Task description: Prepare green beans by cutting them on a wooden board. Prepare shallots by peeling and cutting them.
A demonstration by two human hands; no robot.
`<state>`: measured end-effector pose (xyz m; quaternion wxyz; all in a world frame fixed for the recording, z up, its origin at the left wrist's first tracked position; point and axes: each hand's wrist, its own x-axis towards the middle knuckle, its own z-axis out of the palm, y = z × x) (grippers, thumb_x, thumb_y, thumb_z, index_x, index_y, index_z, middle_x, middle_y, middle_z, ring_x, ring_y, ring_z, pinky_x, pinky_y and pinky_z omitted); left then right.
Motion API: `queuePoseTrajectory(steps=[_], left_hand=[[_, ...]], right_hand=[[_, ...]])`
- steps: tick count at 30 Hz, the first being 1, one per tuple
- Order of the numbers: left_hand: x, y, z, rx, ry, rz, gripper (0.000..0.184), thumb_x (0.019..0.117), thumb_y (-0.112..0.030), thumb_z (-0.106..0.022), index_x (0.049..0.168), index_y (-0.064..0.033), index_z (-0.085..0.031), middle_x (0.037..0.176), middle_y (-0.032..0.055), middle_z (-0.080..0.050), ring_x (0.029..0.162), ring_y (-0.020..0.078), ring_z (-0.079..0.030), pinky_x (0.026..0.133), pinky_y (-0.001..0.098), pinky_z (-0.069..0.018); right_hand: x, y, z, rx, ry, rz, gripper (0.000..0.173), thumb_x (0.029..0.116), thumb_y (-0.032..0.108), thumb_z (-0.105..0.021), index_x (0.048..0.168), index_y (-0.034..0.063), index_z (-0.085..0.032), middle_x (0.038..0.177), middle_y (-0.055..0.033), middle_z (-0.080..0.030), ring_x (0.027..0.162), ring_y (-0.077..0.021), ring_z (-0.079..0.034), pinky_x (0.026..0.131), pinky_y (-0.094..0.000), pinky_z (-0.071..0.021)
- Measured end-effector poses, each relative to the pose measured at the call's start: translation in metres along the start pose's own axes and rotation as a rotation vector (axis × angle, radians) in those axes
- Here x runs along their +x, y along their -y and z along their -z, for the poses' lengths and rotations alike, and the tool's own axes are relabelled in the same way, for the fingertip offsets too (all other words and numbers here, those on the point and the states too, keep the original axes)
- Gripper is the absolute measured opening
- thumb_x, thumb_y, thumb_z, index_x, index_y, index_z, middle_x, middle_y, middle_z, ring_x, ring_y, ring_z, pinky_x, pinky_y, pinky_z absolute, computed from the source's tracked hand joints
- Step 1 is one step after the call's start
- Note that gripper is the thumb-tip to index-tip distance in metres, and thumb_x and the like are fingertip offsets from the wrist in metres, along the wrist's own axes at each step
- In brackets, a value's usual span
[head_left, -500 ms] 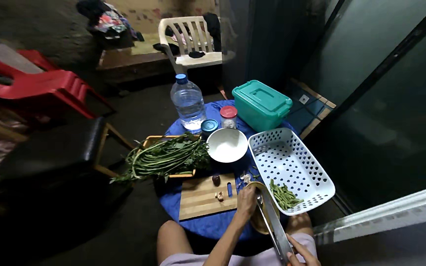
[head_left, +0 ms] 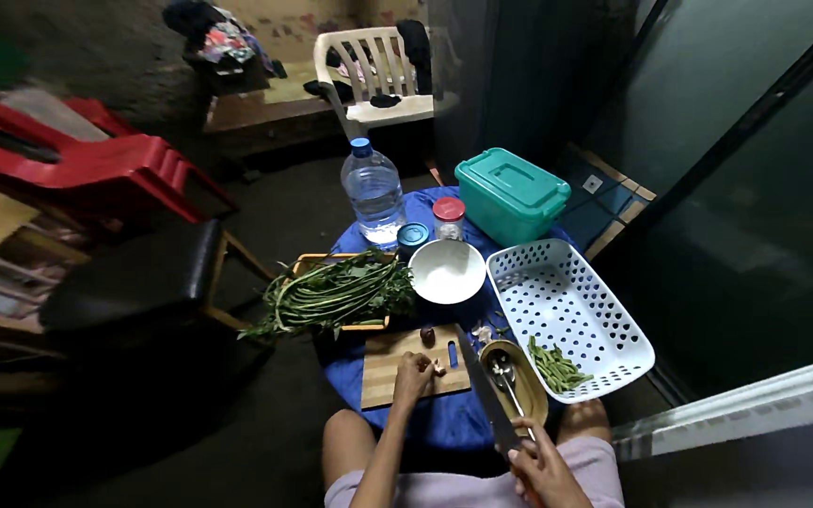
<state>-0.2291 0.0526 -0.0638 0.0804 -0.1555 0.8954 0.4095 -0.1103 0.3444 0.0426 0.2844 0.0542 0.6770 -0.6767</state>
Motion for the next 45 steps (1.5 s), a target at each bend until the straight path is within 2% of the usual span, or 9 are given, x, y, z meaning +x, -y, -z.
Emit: queuePoseTrajectory(steps=[8, 17, 21, 26, 29, 33, 38, 41, 45], left_hand=[[-0.021, 0.033, 0.023, 0.095, -0.015, -0.042, 0.023, 0.0952, -0.012, -0.068, 0.111, 0.005, -0.072, 0.114, 0.0233, -0.068, 0.107, 0.0352, -0.067, 0.099, 0.0504, -0.0529], [0.011, 0.011, 0.04, -0.008, -0.595, -0.353, 0.032, 0.1021, -0.007, -0.052, 0.127, 0.0091, -0.063, 0.128, 0.0281, -0.064, 0.121, 0.041, -0.062, 0.105, 0.0512, -0.0497], [0.048, -0.008, 0.026, 0.091, -0.802, -0.691, 0.047, 0.1077, -0.036, -0.046, 0.14, -0.0027, -0.055, 0.153, 0.0324, -0.041, 0.145, 0.044, -0.039, 0.12, 0.0542, -0.0317], [0.077, -0.037, 0.018, 0.138, -0.972, -0.831, 0.06, 0.1028, -0.065, -0.036, 0.147, -0.0249, -0.043, 0.168, 0.0117, -0.02, 0.159, 0.0273, -0.009, 0.127, 0.0527, -0.0085], [0.078, -0.002, -0.018, 0.117, -0.853, -0.795, 0.059, 0.1017, -0.065, -0.039, 0.149, -0.0286, -0.042, 0.169, 0.0088, -0.02, 0.159, 0.026, -0.009, 0.126, 0.0562, -0.0055], [0.076, 0.031, -0.043, 0.169, -0.605, -0.763, 0.061, 0.1045, -0.062, -0.037, 0.15, -0.023, -0.048, 0.161, 0.0219, -0.035, 0.154, 0.0334, -0.027, 0.122, 0.0667, -0.0085], [0.061, 0.003, 0.018, -0.076, -0.802, -0.574, 0.075, 0.103, -0.063, -0.039, 0.145, -0.0011, -0.048, 0.158, 0.0346, -0.031, 0.15, 0.0456, -0.027, 0.123, 0.0569, -0.0238], [0.044, 0.012, 0.06, -0.202, -0.977, -0.478, 0.06, 0.1024, -0.034, -0.054, 0.134, 0.0165, -0.05, 0.139, 0.037, -0.049, 0.133, 0.037, -0.051, 0.111, 0.0414, -0.0441], [0.003, 0.035, 0.061, -0.233, -0.833, -0.27, 0.031, 0.0997, -0.01, -0.057, 0.117, 0.014, -0.064, 0.114, 0.0292, -0.067, 0.103, 0.032, -0.067, 0.09, 0.0408, -0.0562]], right_hand=[[0.049, -0.051, -0.047, -0.576, -0.03, 0.132, 0.042, 0.1041, 0.024, -0.054, 0.145, 0.0139, -0.058, 0.126, -0.0233, -0.063, 0.108, -0.0364, -0.065, 0.094, -0.0542, -0.053], [0.06, -0.098, -0.062, -0.879, -0.201, 0.306, 0.048, 0.0963, 0.017, -0.063, 0.145, 0.0157, -0.061, 0.14, -0.0231, -0.058, 0.111, -0.0426, -0.066, 0.084, -0.0542, -0.0586], [0.061, -0.106, -0.064, -0.891, -0.195, 0.287, 0.05, 0.0966, 0.013, -0.062, 0.146, 0.0119, -0.058, 0.141, -0.0248, -0.056, 0.112, -0.0446, -0.065, 0.088, -0.0538, -0.058], [0.062, -0.114, -0.064, -0.881, -0.208, 0.288, 0.048, 0.0959, 0.011, -0.063, 0.144, 0.0092, -0.06, 0.138, -0.0275, -0.058, 0.109, -0.0449, -0.066, 0.088, -0.0535, -0.0578], [0.063, -0.123, -0.062, -0.871, -0.215, 0.302, 0.047, 0.0961, 0.011, -0.063, 0.143, 0.0076, -0.061, 0.137, -0.0283, -0.058, 0.107, -0.0452, -0.066, 0.087, -0.0536, -0.0582], [0.057, -0.123, -0.065, -0.866, -0.219, 0.283, 0.047, 0.0961, 0.011, -0.064, 0.143, 0.0074, -0.061, 0.136, -0.0276, -0.059, 0.107, -0.0438, -0.067, 0.088, -0.0527, -0.0585], [0.06, -0.103, -0.057, -0.715, -0.125, 0.154, 0.047, 0.0968, 0.019, -0.063, 0.143, 0.0107, -0.061, 0.137, -0.0224, -0.058, 0.116, -0.0361, -0.064, 0.094, -0.0531, -0.0556], [0.062, -0.081, -0.048, -0.597, -0.023, 0.013, 0.048, 0.0955, 0.016, -0.064, 0.143, 0.013, -0.061, 0.136, -0.0196, -0.06, 0.12, -0.0337, -0.061, 0.101, -0.0539, -0.0508], [0.07, -0.066, -0.04, -0.437, 0.073, -0.044, 0.046, 0.0967, 0.01, -0.06, 0.143, 0.0105, -0.061, 0.131, -0.0203, -0.061, 0.116, -0.0304, -0.061, 0.099, -0.0478, -0.0506]])
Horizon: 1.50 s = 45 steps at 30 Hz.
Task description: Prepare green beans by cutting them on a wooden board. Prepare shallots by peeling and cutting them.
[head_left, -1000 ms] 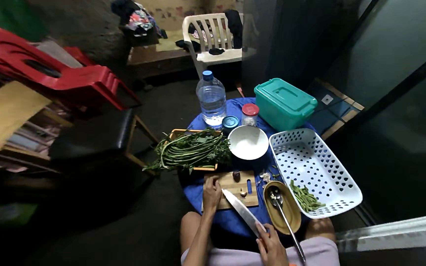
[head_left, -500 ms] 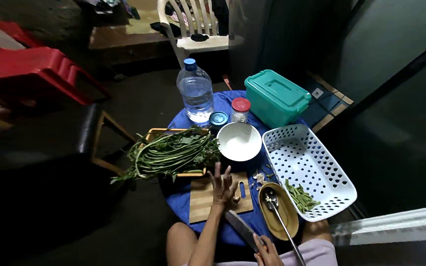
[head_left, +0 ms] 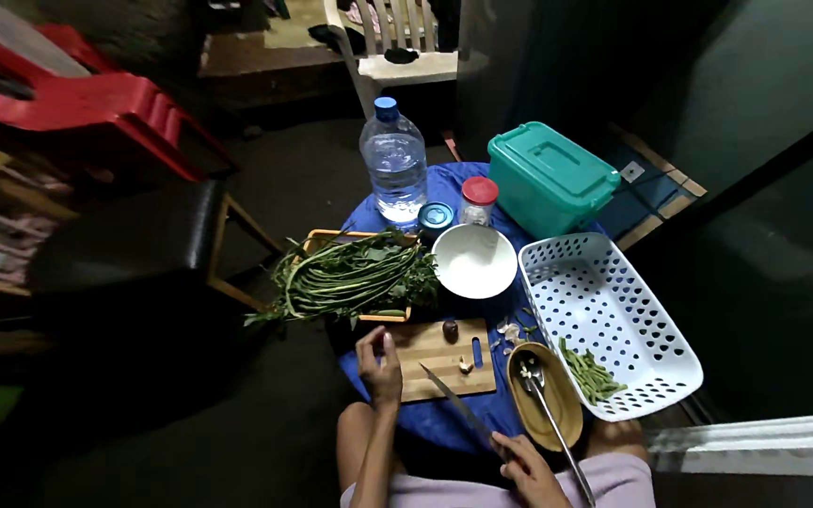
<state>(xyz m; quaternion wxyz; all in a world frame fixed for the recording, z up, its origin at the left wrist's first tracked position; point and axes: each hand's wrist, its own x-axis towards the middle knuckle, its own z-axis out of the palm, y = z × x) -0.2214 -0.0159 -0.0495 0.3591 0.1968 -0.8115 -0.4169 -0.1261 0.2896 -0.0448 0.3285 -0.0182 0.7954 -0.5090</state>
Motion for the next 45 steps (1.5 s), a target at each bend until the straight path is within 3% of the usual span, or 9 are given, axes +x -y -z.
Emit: queuePoseTrajectory(steps=[3, 6, 9, 13, 23, 28, 32, 39, 45], left_hand=[[-0.031, 0.0, 0.005, 0.038, 0.224, 0.172, 0.022, 0.099, -0.008, -0.062, 0.11, 0.0083, -0.071, 0.107, 0.0238, -0.07, 0.095, 0.0308, -0.071, 0.086, 0.0438, -0.0585], [-0.049, 0.0, 0.004, 0.072, 0.396, 0.346, 0.025, 0.1008, -0.009, -0.06, 0.118, 0.0065, -0.07, 0.116, 0.0239, -0.071, 0.109, 0.0345, -0.069, 0.101, 0.0498, -0.0523], [-0.053, 0.0, 0.003, 0.095, 0.47, 0.416, 0.027, 0.101, -0.008, -0.06, 0.122, 0.0061, -0.069, 0.12, 0.0241, -0.069, 0.115, 0.0356, -0.067, 0.105, 0.0512, -0.0493], [-0.055, -0.006, 0.002, 0.076, 0.582, 0.385, 0.029, 0.0965, -0.005, -0.065, 0.123, 0.0055, -0.068, 0.121, 0.0254, -0.067, 0.114, 0.0351, -0.066, 0.103, 0.0478, -0.0512], [-0.068, -0.001, -0.021, 0.167, 0.571, 0.235, 0.022, 0.0941, -0.011, -0.071, 0.109, 0.0057, -0.072, 0.111, 0.023, -0.069, 0.1, 0.0346, -0.069, 0.094, 0.0502, -0.0555], [-0.072, -0.037, -0.006, -0.365, 0.55, 0.561, 0.022, 0.0972, -0.008, -0.069, 0.114, 0.0053, -0.068, 0.104, 0.0153, -0.073, 0.088, 0.0208, -0.073, 0.081, 0.0375, -0.0616], [-0.077, -0.076, 0.002, -0.64, 0.615, 0.727, 0.021, 0.0995, -0.003, -0.064, 0.118, 0.0062, -0.068, 0.106, 0.0126, -0.074, 0.091, 0.0174, -0.072, 0.083, 0.0332, -0.0604], [-0.084, -0.093, -0.002, -0.712, 0.615, 0.718, 0.014, 0.0956, 0.002, -0.067, 0.109, 0.0065, -0.069, 0.097, 0.012, -0.074, 0.085, 0.0171, -0.072, 0.081, 0.0322, -0.0616], [-0.085, -0.098, -0.007, -0.676, 0.615, 0.747, 0.013, 0.0961, 0.003, -0.065, 0.107, 0.0077, -0.069, 0.094, 0.0112, -0.074, 0.081, 0.0151, -0.072, 0.079, 0.0305, -0.0619]], right_hand=[[0.007, 0.012, 0.004, 0.002, 0.084, -0.082, 0.041, 0.103, 0.012, -0.049, 0.143, 0.0095, -0.059, 0.13, -0.0201, -0.06, 0.104, -0.0279, -0.063, 0.087, -0.0442, -0.0533], [0.013, 0.026, 0.002, -0.096, 0.135, -0.166, 0.041, 0.1072, 0.015, -0.042, 0.146, 0.0068, -0.055, 0.139, -0.0227, -0.058, 0.126, -0.0345, -0.058, 0.107, -0.0504, -0.0444], [0.014, 0.029, 0.002, -0.097, 0.15, -0.173, 0.042, 0.1076, 0.016, -0.043, 0.146, 0.0056, -0.054, 0.14, -0.0234, -0.058, 0.129, -0.0351, -0.056, 0.11, -0.0514, -0.042], [0.013, 0.023, 0.0, -0.052, 0.153, -0.209, 0.041, 0.1086, 0.019, -0.041, 0.146, 0.0078, -0.053, 0.115, -0.0185, -0.066, 0.091, -0.0262, -0.061, 0.084, -0.0453, -0.0492], [0.006, 0.027, -0.005, 0.085, 0.076, -0.221, 0.048, 0.1128, 0.037, -0.031, 0.132, 0.0052, -0.061, 0.094, -0.0077, -0.066, 0.062, -0.0127, -0.052, 0.06, -0.0329, -0.0472], [0.007, 0.041, 0.005, 0.241, -0.031, 0.108, 0.044, 0.1108, 0.028, -0.037, 0.148, 0.0087, -0.05, 0.106, -0.0066, -0.067, 0.061, -0.0072, -0.052, 0.056, -0.0264, -0.0475], [0.017, 0.068, 0.016, 0.342, -0.015, 0.139, 0.046, 0.1104, 0.029, -0.039, 0.149, 0.0048, -0.046, 0.094, -0.0022, -0.061, 0.057, -0.0046, -0.048, 0.052, -0.0227, -0.0443], [0.027, 0.088, 0.025, 0.233, -0.024, 0.103, 0.046, 0.1122, 0.036, -0.031, 0.11, 0.0017, -0.062, 0.07, 0.0021, -0.046, 0.054, -0.0059, -0.042, 0.053, -0.0233, -0.0409], [0.03, 0.084, 0.023, 0.101, -0.065, 0.218, 0.046, 0.1107, 0.031, -0.039, 0.149, 0.0085, -0.053, 0.11, -0.01, -0.066, 0.073, -0.0106, -0.056, 0.068, -0.0295, -0.0491]])
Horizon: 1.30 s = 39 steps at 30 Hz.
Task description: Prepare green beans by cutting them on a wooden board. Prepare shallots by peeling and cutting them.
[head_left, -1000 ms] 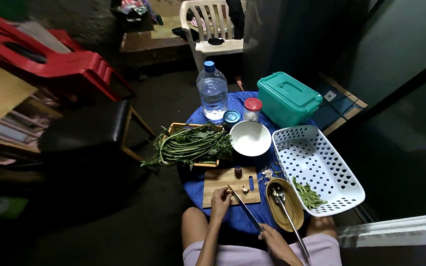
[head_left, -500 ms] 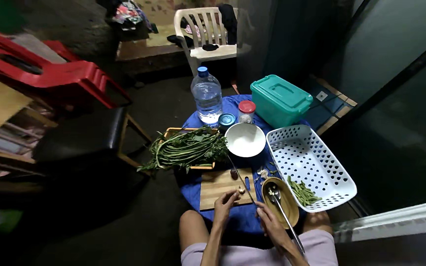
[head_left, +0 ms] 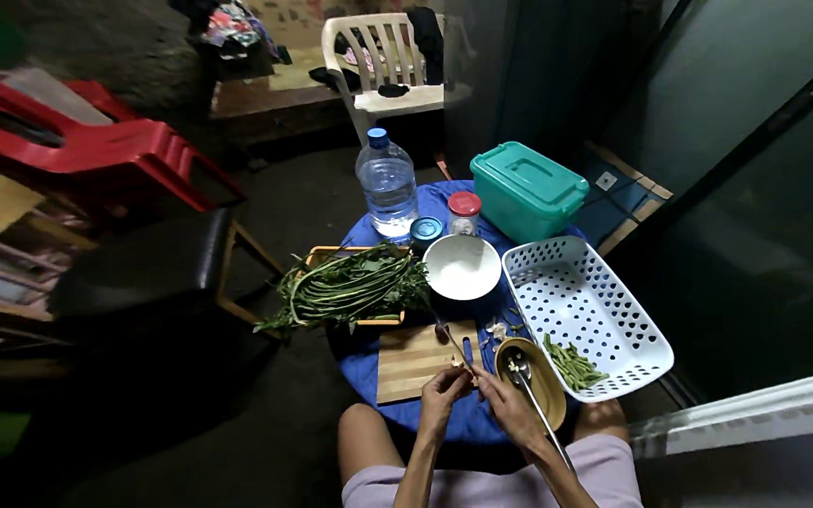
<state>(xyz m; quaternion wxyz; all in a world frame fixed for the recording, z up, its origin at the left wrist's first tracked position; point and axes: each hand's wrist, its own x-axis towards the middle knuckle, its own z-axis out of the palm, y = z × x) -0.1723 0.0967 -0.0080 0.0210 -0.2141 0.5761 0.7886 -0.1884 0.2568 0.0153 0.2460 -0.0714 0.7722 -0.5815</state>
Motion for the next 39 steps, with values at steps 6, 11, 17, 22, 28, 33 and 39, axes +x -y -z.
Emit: queuePoseTrajectory(steps=[6, 11, 17, 22, 28, 33, 39], left_hand=[[0.001, 0.004, -0.001, 0.038, -0.01, -0.014, 0.014, 0.0936, 0.007, -0.063, 0.107, 0.0092, -0.068, 0.092, 0.0114, -0.074, 0.081, 0.0146, -0.072, 0.079, 0.0313, -0.0622], [-0.001, 0.002, -0.003, 0.041, 0.002, -0.015, 0.014, 0.0932, 0.007, -0.064, 0.106, 0.0097, -0.068, 0.092, 0.0125, -0.075, 0.083, 0.0162, -0.073, 0.081, 0.033, -0.0627], [-0.002, -0.002, -0.005, -0.023, -0.002, 0.011, 0.013, 0.0949, 0.004, -0.065, 0.108, 0.0082, -0.068, 0.094, 0.0128, -0.074, 0.082, 0.0172, -0.073, 0.081, 0.0328, -0.0627], [-0.002, 0.003, -0.007, -0.067, -0.077, 0.008, 0.011, 0.0944, 0.002, -0.068, 0.105, 0.0064, -0.067, 0.094, 0.0115, -0.072, 0.081, 0.0165, -0.071, 0.078, 0.0315, -0.0617], [-0.003, 0.002, -0.01, -0.096, -0.084, 0.001, 0.016, 0.0969, 0.004, -0.064, 0.111, 0.0094, -0.068, 0.099, 0.0152, -0.074, 0.086, 0.0191, -0.073, 0.084, 0.0337, -0.062], [0.0, 0.001, -0.011, -0.079, -0.13, 0.014, 0.016, 0.0958, 0.003, -0.066, 0.11, 0.0082, -0.069, 0.098, 0.014, -0.073, 0.082, 0.0174, -0.071, 0.081, 0.0317, -0.0614], [-0.002, -0.009, -0.009, -0.085, -0.046, 0.085, 0.02, 0.0999, 0.0, -0.061, 0.115, 0.0098, -0.068, 0.106, 0.0167, -0.074, 0.093, 0.0204, -0.073, 0.088, 0.0341, -0.0607]], right_hand=[[0.004, -0.014, -0.004, 0.006, -0.054, 0.077, 0.048, 0.1045, 0.034, -0.055, 0.144, 0.0068, -0.057, 0.131, -0.0164, -0.065, 0.105, -0.0216, -0.066, 0.093, -0.0398, -0.0533], [0.005, -0.014, -0.004, 0.011, -0.087, 0.106, 0.045, 0.1024, 0.034, -0.059, 0.135, 0.0026, -0.061, 0.116, -0.0147, -0.068, 0.095, -0.0182, -0.066, 0.087, -0.0364, -0.0543], [0.006, -0.005, 0.0, 0.265, -0.032, 0.003, 0.037, 0.1044, 0.024, -0.057, 0.133, 0.0011, -0.06, 0.11, -0.0087, -0.066, 0.076, -0.0066, -0.058, 0.067, -0.0236, -0.0488], [0.008, -0.004, 0.0, 0.5, -0.004, -0.121, 0.036, 0.1089, 0.026, -0.045, 0.134, 0.0025, -0.055, 0.094, -0.0024, -0.061, 0.057, -0.0037, -0.05, 0.051, -0.019, -0.0452], [0.009, -0.005, -0.001, 0.645, 0.021, -0.16, 0.03, 0.1112, 0.026, -0.04, 0.122, 0.0036, -0.057, 0.093, -0.0031, -0.063, 0.056, -0.0031, -0.05, 0.05, -0.0164, -0.0438], [0.009, -0.006, -0.001, 0.668, 0.045, -0.18, 0.032, 0.1117, 0.029, -0.039, 0.118, 0.0041, -0.058, 0.094, -0.0039, -0.063, 0.055, -0.0032, -0.05, 0.05, -0.0167, -0.044], [0.011, -0.007, -0.001, 0.667, 0.068, -0.185, 0.032, 0.1122, 0.029, -0.036, 0.116, 0.0046, -0.057, 0.089, -0.002, -0.062, 0.054, -0.0028, -0.049, 0.049, -0.0167, -0.0432]])
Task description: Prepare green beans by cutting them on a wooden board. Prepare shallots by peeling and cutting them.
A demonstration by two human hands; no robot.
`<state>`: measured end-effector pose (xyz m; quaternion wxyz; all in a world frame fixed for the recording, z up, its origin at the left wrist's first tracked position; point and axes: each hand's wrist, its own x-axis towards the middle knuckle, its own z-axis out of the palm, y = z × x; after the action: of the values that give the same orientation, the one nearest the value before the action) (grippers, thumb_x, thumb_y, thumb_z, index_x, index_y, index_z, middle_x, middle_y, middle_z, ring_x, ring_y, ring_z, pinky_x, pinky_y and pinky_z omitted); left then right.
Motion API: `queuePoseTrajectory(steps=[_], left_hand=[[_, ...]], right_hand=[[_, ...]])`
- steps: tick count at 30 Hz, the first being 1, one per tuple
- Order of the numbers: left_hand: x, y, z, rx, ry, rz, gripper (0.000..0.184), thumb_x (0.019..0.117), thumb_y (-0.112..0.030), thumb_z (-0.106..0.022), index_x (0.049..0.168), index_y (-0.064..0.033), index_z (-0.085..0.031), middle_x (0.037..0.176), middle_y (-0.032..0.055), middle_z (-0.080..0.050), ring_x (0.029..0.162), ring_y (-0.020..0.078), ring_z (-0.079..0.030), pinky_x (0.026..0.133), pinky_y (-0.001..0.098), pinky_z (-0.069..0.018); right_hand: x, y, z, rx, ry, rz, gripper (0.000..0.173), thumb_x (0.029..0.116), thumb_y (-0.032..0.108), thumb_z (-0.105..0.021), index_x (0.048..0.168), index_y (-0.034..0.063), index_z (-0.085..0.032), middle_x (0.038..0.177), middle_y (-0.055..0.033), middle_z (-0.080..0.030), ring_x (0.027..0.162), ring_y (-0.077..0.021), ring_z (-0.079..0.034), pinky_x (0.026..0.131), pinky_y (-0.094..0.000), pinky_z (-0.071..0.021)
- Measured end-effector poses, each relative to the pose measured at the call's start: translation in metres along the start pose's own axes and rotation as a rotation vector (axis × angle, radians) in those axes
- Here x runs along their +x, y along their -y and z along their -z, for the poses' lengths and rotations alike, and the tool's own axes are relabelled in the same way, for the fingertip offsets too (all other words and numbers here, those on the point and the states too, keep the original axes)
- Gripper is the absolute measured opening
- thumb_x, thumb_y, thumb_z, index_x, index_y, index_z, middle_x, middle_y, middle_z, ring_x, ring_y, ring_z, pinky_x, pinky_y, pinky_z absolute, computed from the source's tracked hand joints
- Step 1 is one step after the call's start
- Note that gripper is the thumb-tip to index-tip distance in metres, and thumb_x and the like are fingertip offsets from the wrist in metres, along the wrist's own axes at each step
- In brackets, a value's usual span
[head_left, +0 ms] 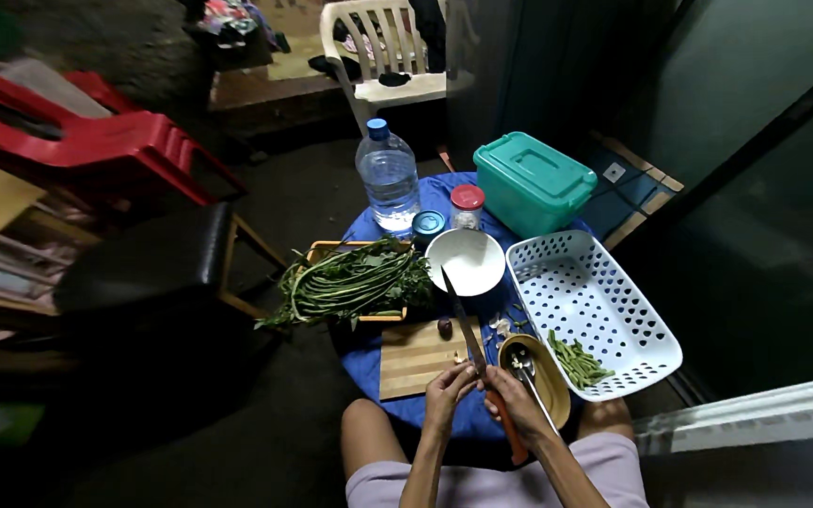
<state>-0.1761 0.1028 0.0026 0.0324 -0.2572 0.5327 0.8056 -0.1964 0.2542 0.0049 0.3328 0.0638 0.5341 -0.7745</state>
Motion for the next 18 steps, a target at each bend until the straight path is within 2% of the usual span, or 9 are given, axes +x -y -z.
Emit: queuePoseTrajectory(steps=[5, 7, 11, 18], left_hand=[[0.0031, 0.0015, 0.0045, 0.031, 0.019, 0.004, 0.02, 0.0979, 0.003, -0.063, 0.116, 0.0094, -0.068, 0.103, 0.0168, -0.074, 0.09, 0.0206, -0.074, 0.088, 0.0345, -0.0614], [0.0049, 0.0022, 0.0065, 0.022, 0.008, 0.017, 0.022, 0.0978, 0.003, -0.063, 0.118, 0.0096, -0.067, 0.107, 0.0182, -0.074, 0.091, 0.0225, -0.074, 0.088, 0.0359, -0.0617], [0.0042, 0.0014, 0.0082, 0.032, -0.003, 0.023, 0.023, 0.0965, 0.003, -0.065, 0.119, 0.0077, -0.067, 0.11, 0.0168, -0.073, 0.092, 0.0205, -0.073, 0.085, 0.0341, -0.061], [0.0072, 0.0, 0.0053, 0.01, -0.02, 0.025, 0.019, 0.0971, 0.003, -0.064, 0.114, 0.0092, -0.068, 0.102, 0.0155, -0.074, 0.089, 0.0187, -0.072, 0.086, 0.0321, -0.0598]], right_hand=[[0.002, 0.0011, 0.0034, -0.001, -0.004, 0.007, 0.033, 0.112, 0.029, -0.038, 0.118, 0.0043, -0.058, 0.09, -0.0026, -0.063, 0.054, -0.0032, -0.049, 0.049, -0.0169, -0.0437], [0.0031, 0.0032, 0.0038, -0.022, -0.039, 0.007, 0.033, 0.1119, 0.03, -0.038, 0.116, 0.0043, -0.059, 0.085, -0.002, -0.062, 0.053, -0.0036, -0.049, 0.048, -0.0175, -0.0438], [0.0082, 0.0042, 0.0074, -0.11, -0.104, 0.039, 0.032, 0.111, 0.03, -0.042, 0.118, 0.0035, -0.06, 0.084, -0.0018, -0.062, 0.055, -0.0047, -0.051, 0.05, -0.019, -0.0452], [0.0095, 0.004, 0.006, -0.219, -0.143, 0.049, 0.035, 0.1101, 0.029, -0.046, 0.129, 0.0027, -0.059, 0.089, -0.0021, -0.065, 0.055, -0.0038, -0.05, 0.05, -0.0195, -0.0448]])
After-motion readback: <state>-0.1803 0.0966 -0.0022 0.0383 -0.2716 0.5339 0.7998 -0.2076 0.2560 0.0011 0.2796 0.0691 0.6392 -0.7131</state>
